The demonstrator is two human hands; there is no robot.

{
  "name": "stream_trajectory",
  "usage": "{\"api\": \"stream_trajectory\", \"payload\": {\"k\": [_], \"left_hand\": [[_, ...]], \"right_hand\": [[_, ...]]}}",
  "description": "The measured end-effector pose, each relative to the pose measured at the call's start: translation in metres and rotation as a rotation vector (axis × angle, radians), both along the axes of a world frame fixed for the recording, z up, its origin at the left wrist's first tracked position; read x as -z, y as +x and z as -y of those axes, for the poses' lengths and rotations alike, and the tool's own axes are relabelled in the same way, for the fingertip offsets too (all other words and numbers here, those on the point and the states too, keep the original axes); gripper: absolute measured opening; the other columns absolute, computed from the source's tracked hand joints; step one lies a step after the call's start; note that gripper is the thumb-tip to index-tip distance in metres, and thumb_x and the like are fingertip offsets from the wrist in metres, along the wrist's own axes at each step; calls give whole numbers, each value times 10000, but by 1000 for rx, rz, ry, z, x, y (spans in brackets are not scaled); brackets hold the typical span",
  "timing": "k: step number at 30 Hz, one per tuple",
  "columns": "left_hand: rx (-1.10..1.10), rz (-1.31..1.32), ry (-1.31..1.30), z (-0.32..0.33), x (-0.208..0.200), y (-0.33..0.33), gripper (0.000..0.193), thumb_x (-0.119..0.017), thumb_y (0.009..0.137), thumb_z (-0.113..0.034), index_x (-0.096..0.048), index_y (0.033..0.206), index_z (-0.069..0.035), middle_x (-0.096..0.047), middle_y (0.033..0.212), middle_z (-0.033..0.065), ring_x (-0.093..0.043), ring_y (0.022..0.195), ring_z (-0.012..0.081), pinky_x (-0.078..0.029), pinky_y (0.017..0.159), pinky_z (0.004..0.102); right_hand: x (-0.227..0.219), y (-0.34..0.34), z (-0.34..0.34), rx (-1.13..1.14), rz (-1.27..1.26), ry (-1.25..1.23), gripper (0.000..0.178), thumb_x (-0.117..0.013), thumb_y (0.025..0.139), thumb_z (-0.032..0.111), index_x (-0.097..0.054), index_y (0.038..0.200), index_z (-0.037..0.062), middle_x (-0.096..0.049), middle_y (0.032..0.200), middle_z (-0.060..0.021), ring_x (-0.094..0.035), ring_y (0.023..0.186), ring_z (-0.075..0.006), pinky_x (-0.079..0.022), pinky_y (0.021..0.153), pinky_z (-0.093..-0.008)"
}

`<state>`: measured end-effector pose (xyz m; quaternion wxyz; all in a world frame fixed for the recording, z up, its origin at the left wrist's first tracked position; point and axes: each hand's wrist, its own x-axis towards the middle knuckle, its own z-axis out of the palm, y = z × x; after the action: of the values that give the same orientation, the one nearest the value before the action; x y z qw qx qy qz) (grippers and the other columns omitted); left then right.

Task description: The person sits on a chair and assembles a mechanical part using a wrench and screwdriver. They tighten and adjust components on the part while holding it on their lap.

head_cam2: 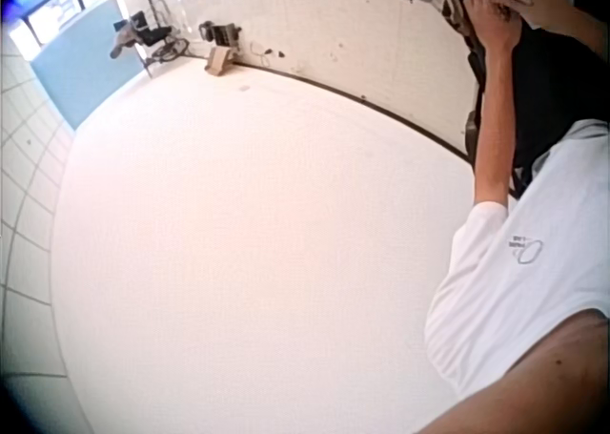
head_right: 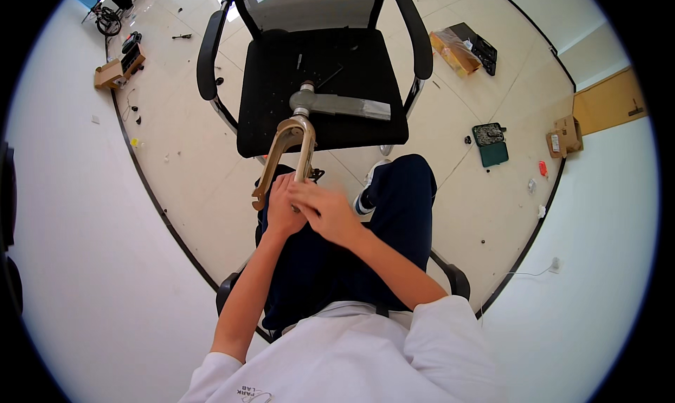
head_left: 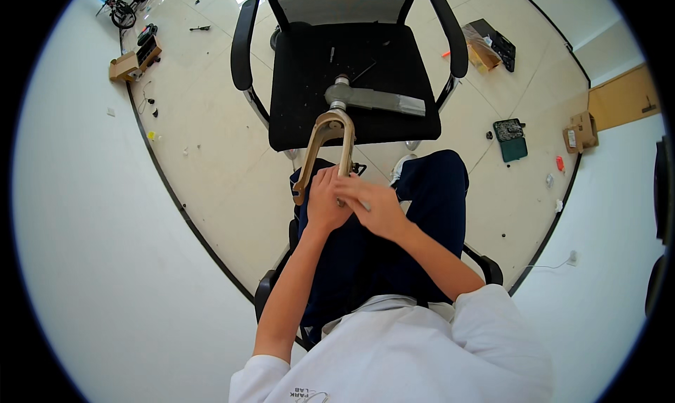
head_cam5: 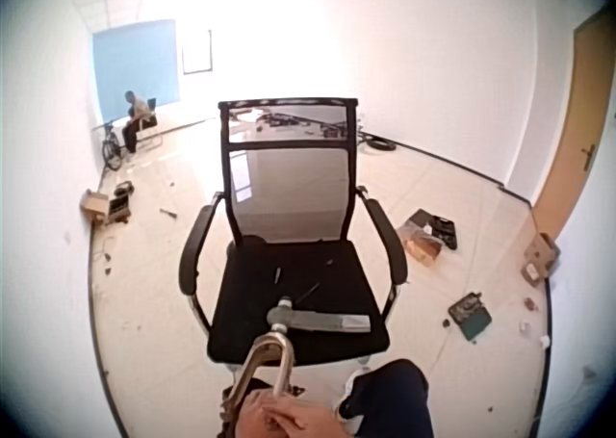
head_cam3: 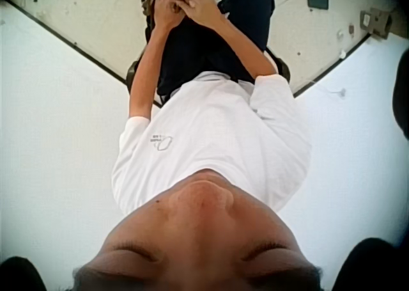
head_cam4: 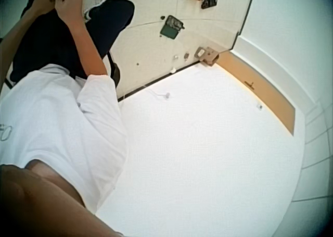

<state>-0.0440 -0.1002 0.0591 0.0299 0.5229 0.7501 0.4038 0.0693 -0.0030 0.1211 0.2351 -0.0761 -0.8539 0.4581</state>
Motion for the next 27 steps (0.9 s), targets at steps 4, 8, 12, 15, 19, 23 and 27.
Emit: {"api": "stream_trajectory", "payload": {"k": [4,8,12,15,19,23,27], "left_hand": [[-61,20,-41,-4,-9,5,374,-667,795,-181,-572,1095,22,-602,1039,154,-541,1000,333,-435,872,404],[-61,19,-57,-3,-9,5,385,-668,796,-185,-569,1104,23,-603,1036,156,-542,998,332,-434,873,404],[-51,-2,-65,-2,-9,4,391,-666,785,-177,-566,1109,19,-603,1032,156,-543,996,330,-432,872,402],[-25,-49,-64,-2,-7,2,391,-662,776,-165,-564,1111,13,-602,1032,153,-543,995,328,-429,870,401],[-48,19,-44,-4,-11,4,359,-660,778,-149,-572,1087,10,-603,1009,146,-543,985,332,-431,860,398],[-67,43,-74,-5,-13,6,393,-660,774,-161,-564,1122,-4,-604,1023,145,-543,998,326,-428,866,406],[-76,61,-79,-5,-15,6,382,-659,784,-168,-567,1113,2,-605,1012,143,-544,995,322,-428,868,409]], "right_hand": [[29,39,20,65,-20,83,206,-635,809,-43,-664,1011,-10,-631,1193,-154,-610,1112,-291,-519,910,-350],[37,46,22,98,-34,122,191,-640,791,-80,-652,975,-33,-629,1197,-166,-595,1147,-290,-534,880,-330],[28,39,17,102,-49,65,162,-627,832,-11,-656,992,-3,-648,1159,-137,-613,1115,-266,-529,879,-330],[13,22,-2,101,-17,45,181,-657,828,35,-663,1008,17,-679,1075,-128,-660,1006,-271,-538,824,-297],[-12,-20,-45,173,69,-110,199,-661,842,62,-661,1036,19,-702,935,-96,-695,819,-216,-551,700,-267],[10,-58,-99,260,91,-455,203,-621,882,61,-645,1070,-11,-696,838,-123,-692,740,-161,-566,620,-269],[62,-60,-126,323,170,-640,210,-610,885,58,-631,1049,-73,-686,786,-159,-697,678,-201,-580,580,-301]]}}
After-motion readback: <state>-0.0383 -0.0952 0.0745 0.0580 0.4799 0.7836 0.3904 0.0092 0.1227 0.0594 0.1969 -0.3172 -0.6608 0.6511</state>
